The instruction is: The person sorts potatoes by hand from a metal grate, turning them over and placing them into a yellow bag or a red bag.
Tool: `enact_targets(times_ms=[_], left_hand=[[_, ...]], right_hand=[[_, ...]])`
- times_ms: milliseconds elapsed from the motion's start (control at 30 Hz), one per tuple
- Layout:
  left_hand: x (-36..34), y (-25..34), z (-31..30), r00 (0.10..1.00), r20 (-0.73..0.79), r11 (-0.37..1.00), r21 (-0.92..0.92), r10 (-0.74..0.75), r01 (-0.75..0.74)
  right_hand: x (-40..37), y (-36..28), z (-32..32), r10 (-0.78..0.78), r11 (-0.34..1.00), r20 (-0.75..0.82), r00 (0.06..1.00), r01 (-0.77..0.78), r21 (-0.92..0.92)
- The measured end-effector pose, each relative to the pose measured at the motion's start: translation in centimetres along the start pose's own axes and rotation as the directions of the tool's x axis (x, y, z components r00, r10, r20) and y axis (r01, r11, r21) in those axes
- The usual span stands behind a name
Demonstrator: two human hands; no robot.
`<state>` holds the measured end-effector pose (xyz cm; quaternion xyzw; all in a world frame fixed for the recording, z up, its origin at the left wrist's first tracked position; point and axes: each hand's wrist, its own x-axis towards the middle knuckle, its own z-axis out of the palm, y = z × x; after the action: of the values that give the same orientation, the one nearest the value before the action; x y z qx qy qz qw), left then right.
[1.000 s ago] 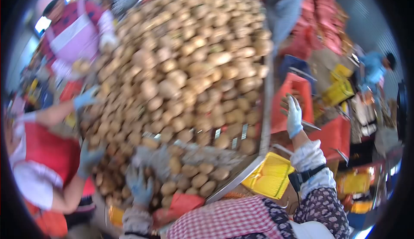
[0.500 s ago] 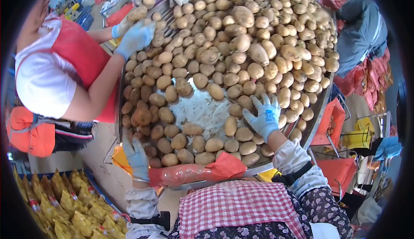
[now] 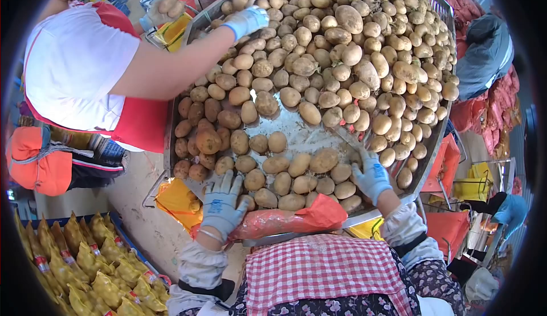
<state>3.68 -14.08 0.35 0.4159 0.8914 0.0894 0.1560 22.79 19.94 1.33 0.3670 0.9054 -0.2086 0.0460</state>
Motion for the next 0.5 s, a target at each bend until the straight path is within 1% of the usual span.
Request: enact_targets(times_ms=[33, 67, 100, 133, 167, 200, 233, 267, 300, 333, 367, 400, 433, 467, 500], left_hand=[[-0.2, -1.2, -0.5, 1.0, 0.0, 1.0, 0.0, 0.0, 0.0], [-0.1, -2.7, -1.1, 0.994, 0.048, 0.964, -0.243, -0.099, 0.108], [0.1, -3.5, -1.7, 0.976, 0.121, 0.859, -0.463, -0.182, 0.218], [1.0, -3.5, -2.5, 0.976, 0.126, 0.861, -0.459, -0.18, 0.218], [2.5, -3.2, -3.4, 0.955, -0.18, 0.905, -0.397, -0.237, 0.15], [3.9, -3.1, -4.1, 0.845, -0.473, 0.943, -0.316, -0.251, 0.103], [5.4, -3.6, -3.8, 0.844, -0.475, 0.944, -0.316, -0.247, 0.098], [7.2, -4.5, -2.7, 0.813, -0.549, 0.963, -0.265, -0.195, 0.052], [8.5, -5.0, -2.0, 0.776, -0.615, 0.977, -0.211, -0.14, 0.01], [9.2, -5.5, -2.2, 0.776, -0.615, 0.977, -0.211, -0.137, 0.005], [9.8, -6.2, -2.5, 0.817, -0.556, 0.963, -0.27, -0.151, -0.006], [10.1, -6.4, -2.9, 0.855, -0.493, 0.945, -0.328, -0.161, -0.012], [10.0, -6.2, -3.0, 0.855, -0.493, 0.945, -0.328, -0.158, -0.014], [9.7, -5.9, -3.0, 0.89, -0.407, 0.94, -0.334, -0.205, 0.064], [9.3, -5.4, -3.4, 0.915, -0.317, 0.933, -0.332, -0.249, 0.139]], right_hand=[[0.4, 0.0, 0.8, 0.0, 1.0, 0.0, 1.0, 0.0, 0.0], [1.2, -0.2, 1.6, -0.206, 0.975, -0.115, 0.972, 0.214, 0.064], [1.6, -0.6, 2.0, -0.389, 0.901, -0.238, 0.89, 0.421, 0.103], [1.3, -1.1, 1.5, -0.38, 0.881, -0.213, 0.9, 0.423, 0.212], [1.0, -1.5, 1.2, -0.374, 0.883, -0.211, 0.903, 0.416, 0.216], [0.8, -1.9, 1.0, -0.2, 0.804, -0.177, 0.964, 0.265, 0.533], [0.8, -2.2, 0.8, -0.045, 0.614, -0.091, 0.995, 0.1, 0.783], [0.9, -2.1, 0.7, -0.077, 0.683, -0.248, 0.966, 0.233, 0.693], [1.0, -1.7, 0.9, -0.073, 0.685, -0.252, 0.965, 0.232, 0.691], [1.1, -1.1, 1.3, -0.034, 0.632, -0.237, 0.971, 0.204, 0.748], [1.1, -0.8, 1.7, 0.002, 0.573, -0.219, 0.976, 0.178, 0.8], [0.6, -1.1, 1.6, 0.003, 0.573, -0.221, 0.975, 0.179, 0.8], [-0.1, -1.6, 1.5, -0.009, 0.62, -0.209, 0.978, 0.169, 0.766], [-0.7, -2.0, 1.3, -0.017, 0.665, -0.197, 0.98, 0.159, 0.73], [-1.1, -2.2, 1.1, -0.01, 0.665, -0.201, 0.979, 0.157, 0.73]])
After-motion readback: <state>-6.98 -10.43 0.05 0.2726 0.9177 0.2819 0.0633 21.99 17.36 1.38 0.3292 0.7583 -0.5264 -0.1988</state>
